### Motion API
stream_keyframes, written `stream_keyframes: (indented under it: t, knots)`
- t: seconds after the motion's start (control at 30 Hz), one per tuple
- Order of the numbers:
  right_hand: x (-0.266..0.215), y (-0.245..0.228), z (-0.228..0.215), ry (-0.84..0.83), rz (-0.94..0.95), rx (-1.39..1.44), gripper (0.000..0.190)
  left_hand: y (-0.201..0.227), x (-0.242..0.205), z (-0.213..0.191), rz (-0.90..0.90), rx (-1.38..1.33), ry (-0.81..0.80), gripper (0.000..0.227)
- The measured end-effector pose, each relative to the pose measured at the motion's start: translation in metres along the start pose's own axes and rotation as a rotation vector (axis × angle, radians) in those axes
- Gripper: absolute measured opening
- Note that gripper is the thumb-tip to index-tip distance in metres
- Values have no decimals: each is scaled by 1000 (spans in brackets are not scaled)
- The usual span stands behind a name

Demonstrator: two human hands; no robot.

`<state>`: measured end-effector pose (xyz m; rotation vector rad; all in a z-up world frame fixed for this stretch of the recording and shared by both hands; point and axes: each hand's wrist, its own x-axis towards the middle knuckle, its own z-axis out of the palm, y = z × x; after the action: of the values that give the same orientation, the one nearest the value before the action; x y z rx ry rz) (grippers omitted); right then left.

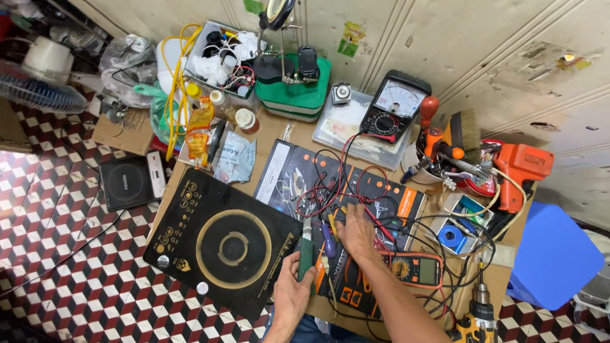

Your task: The person places an induction cooktop on a cluttered workbench and uses a multimeter to test its electrical connections. Afterward, the person wipes the surface of the cooktop with a white cloth.

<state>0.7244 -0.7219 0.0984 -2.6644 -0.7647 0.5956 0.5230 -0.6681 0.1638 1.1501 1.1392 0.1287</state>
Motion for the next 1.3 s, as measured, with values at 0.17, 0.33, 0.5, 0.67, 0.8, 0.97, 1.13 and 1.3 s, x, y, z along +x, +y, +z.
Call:
stream_keyframes:
  t: [0.17, 0.33, 0.5, 0.67, 0.8, 0.97, 1.13, 1.3]
  knots:
    - [14, -13, -21, -270, 159, -60, 47, 64, 21, 5, -83, -112, -42, 41]
    - [-24, 3, -61, -418, 204, 130, 32, 117, 36, 22, 132, 198, -19, 41]
    - [-86, 22, -139, -210, 427, 386, 36, 142, 58, 55, 596, 498, -87, 41]
    - [-85, 22, -185, 463, 219, 510, 36, 217, 61, 116, 588, 509, -242, 31]
    - [-39, 52, -173, 577, 88, 454, 35, 232, 94, 162, 793, 535, -338, 24]
    - [6, 81, -149, 362, 330, 177, 39, 228, 136, 204, 1050, 671, -380, 26]
    - [30, 113, -125, 227, 401, 164, 40, 227, 153, 236, 1113, 842, -448, 23]
    - [52, 140, -107, 9, 499, 35, 46, 226, 163, 264, 1102, 925, -466, 21]
